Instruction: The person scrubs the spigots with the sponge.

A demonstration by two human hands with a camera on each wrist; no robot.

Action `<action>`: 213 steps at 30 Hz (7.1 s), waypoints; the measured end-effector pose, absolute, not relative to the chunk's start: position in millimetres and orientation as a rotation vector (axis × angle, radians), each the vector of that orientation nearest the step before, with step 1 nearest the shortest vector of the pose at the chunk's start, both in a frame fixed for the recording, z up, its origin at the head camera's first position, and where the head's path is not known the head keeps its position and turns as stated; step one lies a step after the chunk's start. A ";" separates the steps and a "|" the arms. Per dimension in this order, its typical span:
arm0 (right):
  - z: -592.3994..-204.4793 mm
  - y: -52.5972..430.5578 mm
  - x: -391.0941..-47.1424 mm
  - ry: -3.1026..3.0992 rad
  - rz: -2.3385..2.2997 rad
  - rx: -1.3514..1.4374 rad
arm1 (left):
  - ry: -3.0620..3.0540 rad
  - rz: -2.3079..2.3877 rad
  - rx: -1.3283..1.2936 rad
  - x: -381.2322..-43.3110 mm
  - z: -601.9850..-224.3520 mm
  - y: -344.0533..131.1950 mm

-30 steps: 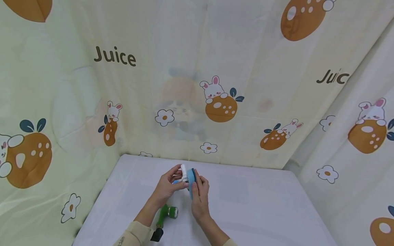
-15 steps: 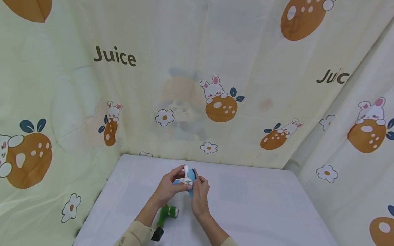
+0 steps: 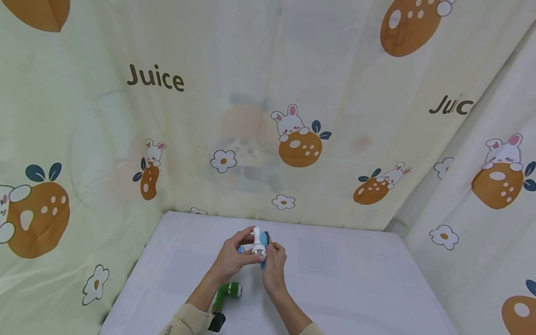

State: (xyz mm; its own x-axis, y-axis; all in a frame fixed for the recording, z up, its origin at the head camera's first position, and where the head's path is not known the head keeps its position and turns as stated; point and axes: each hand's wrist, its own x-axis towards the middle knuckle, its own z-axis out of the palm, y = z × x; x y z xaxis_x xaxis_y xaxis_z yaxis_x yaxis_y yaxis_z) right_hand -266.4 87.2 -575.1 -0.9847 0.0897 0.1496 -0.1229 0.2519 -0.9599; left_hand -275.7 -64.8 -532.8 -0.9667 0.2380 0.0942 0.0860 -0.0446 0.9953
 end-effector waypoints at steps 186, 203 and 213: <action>-557.6 85.2 -275.8 -2.121 2.336 0.176 | 2.205 2.542 0.080 -272.5 -544.4 -68.7; -548.0 81.5 -267.3 -2.165 2.229 0.330 | 2.642 2.079 0.142 -269.6 -538.5 -56.3; -543.4 80.2 -265.0 -2.242 2.064 0.316 | 2.603 2.096 0.327 -267.6 -540.1 -54.1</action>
State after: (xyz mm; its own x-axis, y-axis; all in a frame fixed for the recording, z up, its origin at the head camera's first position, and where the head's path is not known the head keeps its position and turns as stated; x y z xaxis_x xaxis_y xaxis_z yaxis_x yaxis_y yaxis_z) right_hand -265.0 80.2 -543.4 -0.9757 -0.0988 0.1955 -0.2030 0.0723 -0.9765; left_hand -267.6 -54.1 -540.1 -0.9579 0.0153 0.2865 0.2832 0.2111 0.9355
